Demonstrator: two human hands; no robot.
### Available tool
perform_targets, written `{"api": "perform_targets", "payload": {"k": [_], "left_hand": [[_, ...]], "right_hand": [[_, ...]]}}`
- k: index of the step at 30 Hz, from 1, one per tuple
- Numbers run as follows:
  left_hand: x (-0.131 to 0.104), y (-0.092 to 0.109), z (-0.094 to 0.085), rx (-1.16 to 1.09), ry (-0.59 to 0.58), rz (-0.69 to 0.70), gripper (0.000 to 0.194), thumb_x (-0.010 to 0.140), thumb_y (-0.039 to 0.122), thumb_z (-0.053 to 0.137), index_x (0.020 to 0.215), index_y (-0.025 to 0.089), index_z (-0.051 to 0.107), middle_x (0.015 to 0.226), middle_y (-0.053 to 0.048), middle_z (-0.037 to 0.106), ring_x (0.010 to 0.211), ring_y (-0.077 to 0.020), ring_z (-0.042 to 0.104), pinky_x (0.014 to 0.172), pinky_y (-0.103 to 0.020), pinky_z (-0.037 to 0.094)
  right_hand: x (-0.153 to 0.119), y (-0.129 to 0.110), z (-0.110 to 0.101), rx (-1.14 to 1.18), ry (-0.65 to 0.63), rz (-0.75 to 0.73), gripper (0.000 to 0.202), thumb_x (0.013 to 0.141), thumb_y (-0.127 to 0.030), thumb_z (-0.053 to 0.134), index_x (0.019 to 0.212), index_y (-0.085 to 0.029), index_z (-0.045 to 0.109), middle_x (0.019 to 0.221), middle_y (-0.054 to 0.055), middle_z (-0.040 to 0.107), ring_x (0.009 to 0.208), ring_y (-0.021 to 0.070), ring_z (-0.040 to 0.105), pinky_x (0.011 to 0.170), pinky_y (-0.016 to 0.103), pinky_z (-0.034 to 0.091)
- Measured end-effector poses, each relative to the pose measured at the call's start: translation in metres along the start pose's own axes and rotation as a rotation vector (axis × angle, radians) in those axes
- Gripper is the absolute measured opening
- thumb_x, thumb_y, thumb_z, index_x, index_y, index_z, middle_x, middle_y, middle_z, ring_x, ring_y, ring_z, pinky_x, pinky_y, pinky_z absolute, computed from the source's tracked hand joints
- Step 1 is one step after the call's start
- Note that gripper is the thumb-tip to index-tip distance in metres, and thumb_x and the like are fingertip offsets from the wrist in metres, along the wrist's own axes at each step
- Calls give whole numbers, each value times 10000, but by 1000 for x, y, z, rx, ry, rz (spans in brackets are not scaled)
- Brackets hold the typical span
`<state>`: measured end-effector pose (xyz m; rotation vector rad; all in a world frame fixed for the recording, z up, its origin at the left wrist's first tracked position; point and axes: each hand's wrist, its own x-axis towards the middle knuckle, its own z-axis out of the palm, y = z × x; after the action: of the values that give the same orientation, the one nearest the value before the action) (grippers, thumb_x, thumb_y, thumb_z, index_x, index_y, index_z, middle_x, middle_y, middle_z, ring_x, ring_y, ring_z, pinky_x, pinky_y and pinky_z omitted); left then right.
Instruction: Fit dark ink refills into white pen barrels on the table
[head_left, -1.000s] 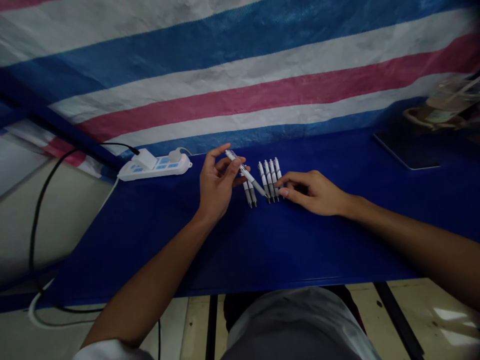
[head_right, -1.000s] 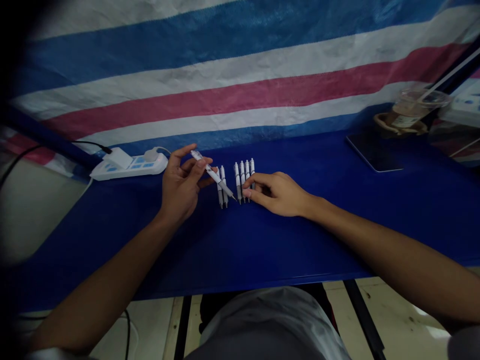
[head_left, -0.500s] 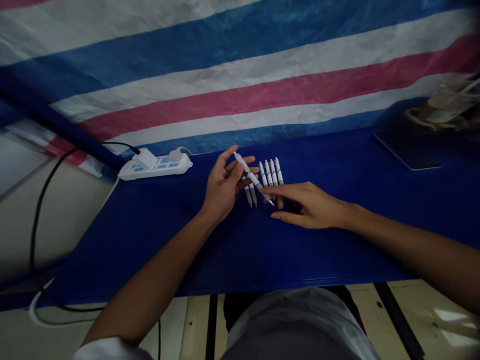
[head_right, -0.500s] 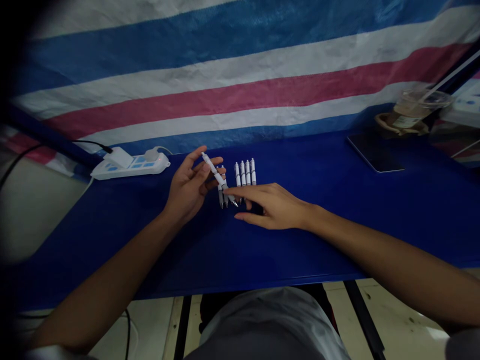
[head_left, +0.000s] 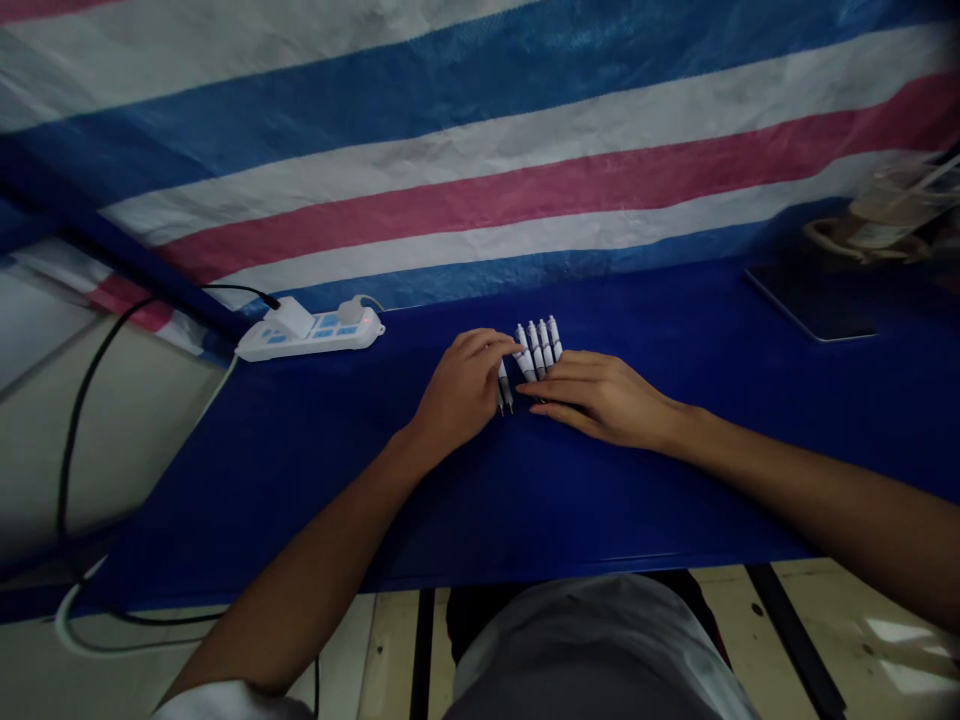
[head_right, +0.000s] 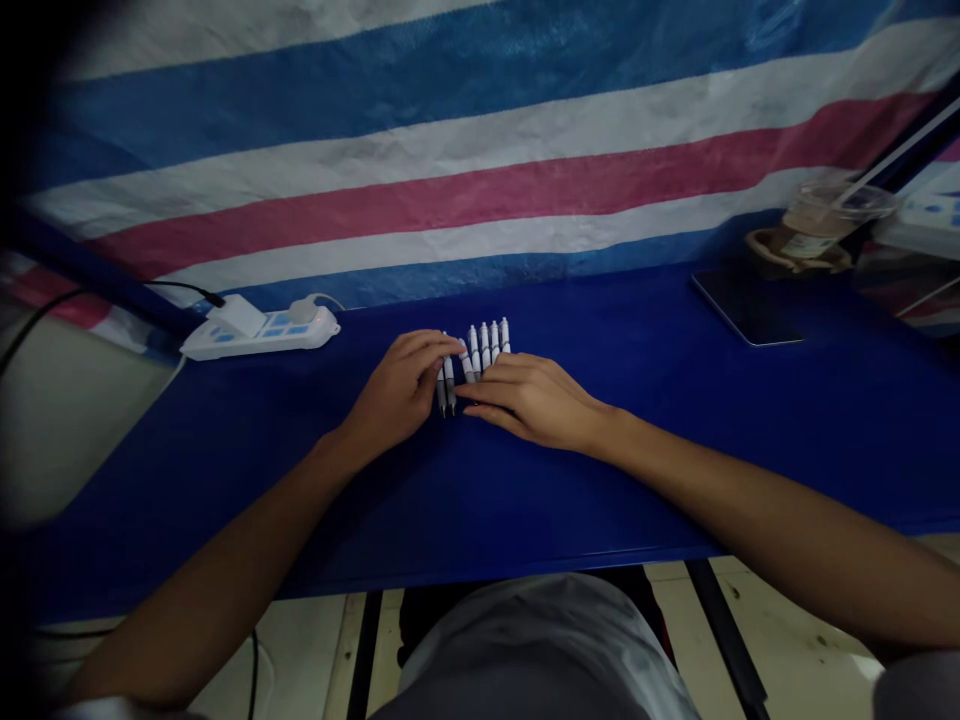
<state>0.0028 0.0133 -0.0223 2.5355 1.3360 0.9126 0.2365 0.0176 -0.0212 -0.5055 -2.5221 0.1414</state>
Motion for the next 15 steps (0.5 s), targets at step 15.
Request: {"api": "perform_targets", "payload": {"k": [15], "left_hand": [[-4, 3, -1, 138, -198, 45, 420, 953, 70, 432, 1253, 206, 692, 1263, -97, 718, 1254, -286, 594, 1078, -511, 492]], "right_hand": [[1, 6, 8, -59, -46, -19, 287, 1050, -324, 548, 1166, -157, 750, 966, 104, 731, 864, 234, 636, 772, 375, 499]]}}
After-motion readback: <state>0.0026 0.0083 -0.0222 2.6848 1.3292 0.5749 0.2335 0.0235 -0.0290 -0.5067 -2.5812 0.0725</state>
